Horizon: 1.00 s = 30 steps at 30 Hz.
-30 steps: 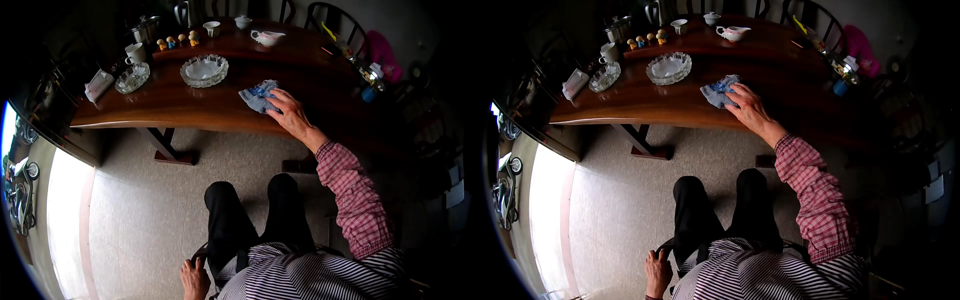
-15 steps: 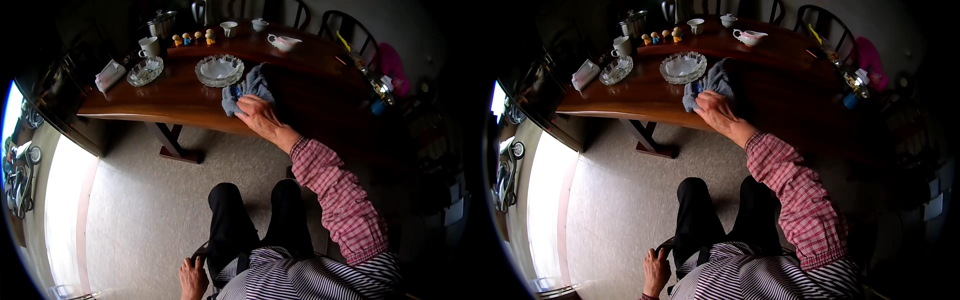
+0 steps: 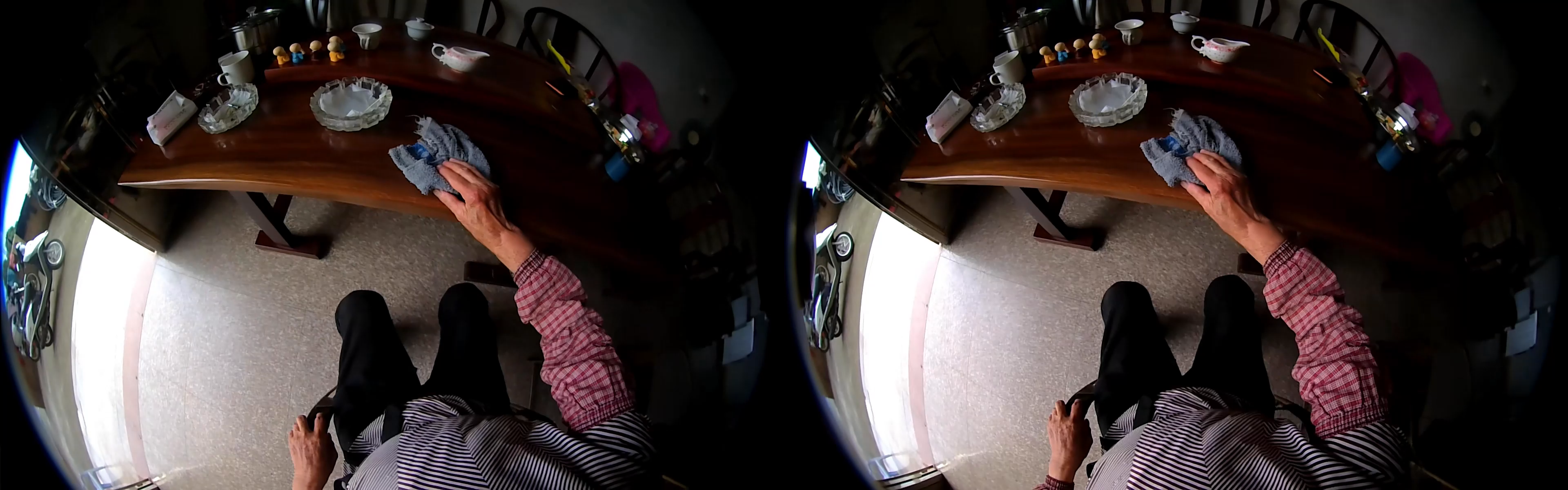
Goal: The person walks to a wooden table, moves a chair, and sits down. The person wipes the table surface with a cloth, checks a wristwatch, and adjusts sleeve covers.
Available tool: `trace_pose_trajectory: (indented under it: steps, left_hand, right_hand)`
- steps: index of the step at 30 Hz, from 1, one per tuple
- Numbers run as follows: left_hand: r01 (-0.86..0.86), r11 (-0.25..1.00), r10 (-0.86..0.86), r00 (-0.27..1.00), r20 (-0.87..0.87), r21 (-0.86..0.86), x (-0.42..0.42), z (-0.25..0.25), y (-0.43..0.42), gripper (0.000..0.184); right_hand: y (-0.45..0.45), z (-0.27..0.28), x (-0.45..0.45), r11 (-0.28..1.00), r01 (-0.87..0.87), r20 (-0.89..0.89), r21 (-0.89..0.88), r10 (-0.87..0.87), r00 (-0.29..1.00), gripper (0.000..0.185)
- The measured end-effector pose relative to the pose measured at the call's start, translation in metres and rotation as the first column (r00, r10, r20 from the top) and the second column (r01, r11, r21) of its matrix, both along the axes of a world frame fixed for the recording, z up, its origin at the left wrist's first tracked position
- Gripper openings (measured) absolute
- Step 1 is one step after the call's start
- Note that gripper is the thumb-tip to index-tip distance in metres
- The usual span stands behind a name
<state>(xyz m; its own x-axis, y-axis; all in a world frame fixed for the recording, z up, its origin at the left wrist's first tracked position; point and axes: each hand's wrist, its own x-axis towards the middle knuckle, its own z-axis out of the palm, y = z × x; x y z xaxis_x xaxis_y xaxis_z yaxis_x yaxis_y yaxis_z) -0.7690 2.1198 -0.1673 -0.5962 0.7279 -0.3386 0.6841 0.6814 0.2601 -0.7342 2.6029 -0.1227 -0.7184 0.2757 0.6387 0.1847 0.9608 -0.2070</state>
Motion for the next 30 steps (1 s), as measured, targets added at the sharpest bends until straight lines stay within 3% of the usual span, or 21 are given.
trace_pose_trajectory:
  steps: [9, 15, 17, 19, 21, 23, 25, 28, 30]
  left_hand:
    - [0.019, 0.999, -0.018, 0.999, -0.031, 0.041, -0.003, -0.014, -0.010, 0.047]
    - [0.026, 1.000, -0.026, 0.999, -0.028, -0.006, -0.001, -0.017, -0.011, 0.048]
    - [0.009, 1.000, -0.008, 0.999, -0.050, 0.026, 0.001, -0.015, -0.008, 0.048]
    - [0.091, 0.993, -0.082, 0.991, -0.104, 0.080, 0.004, -0.015, 0.002, 0.048]
    - [0.238, 0.952, -0.196, 0.957, -0.213, 0.194, 0.011, 0.001, 0.032, 0.049]
    - [0.304, 0.900, -0.312, 0.950, -0.024, 0.314, 0.012, 0.014, 0.064, 0.047]
    - [0.342, 0.809, -0.417, 0.907, 0.056, 0.479, 0.018, 0.024, 0.100, 0.041]
    - [0.249, 0.591, -0.521, 0.844, 0.128, 0.767, 0.043, 0.045, 0.156, 0.029]
    - [0.066, 0.599, -0.575, 0.729, 0.372, 0.798, 0.060, 0.048, 0.183, 0.025]
  right_hand:
    - [0.007, -0.002, 0.047, 0.991, 0.133, 0.031, 0.007, -0.133, 0.991, 0.037]
    - [-0.009, 0.027, 0.051, 0.980, 0.120, 0.078, -0.158, -0.108, 0.991, 0.041]
    - [-0.022, 0.049, 0.049, 0.772, -0.013, -0.145, -0.636, -0.103, 0.984, 0.045]
    - [-0.038, 0.069, 0.043, 0.579, -0.343, -0.450, -0.740, -0.046, 0.892, 0.053]
    - [-0.060, 0.084, 0.039, 0.103, -0.532, -0.542, -0.840, -0.128, 0.830, 0.050]
    - [-0.077, 0.074, 0.034, -0.407, -0.724, -0.699, -0.557, -0.241, 0.673, 0.045]
    - [-0.095, 0.058, 0.028, -0.740, -0.663, -0.704, -0.112, -0.411, 0.578, 0.040]
    - [-0.125, 0.047, 0.038, -0.792, -0.603, -0.659, 0.095, -0.504, 0.558, 0.035]
    - [-0.130, 0.037, 0.049, -0.784, -0.589, -0.623, 0.194, -0.562, 0.543, 0.033]
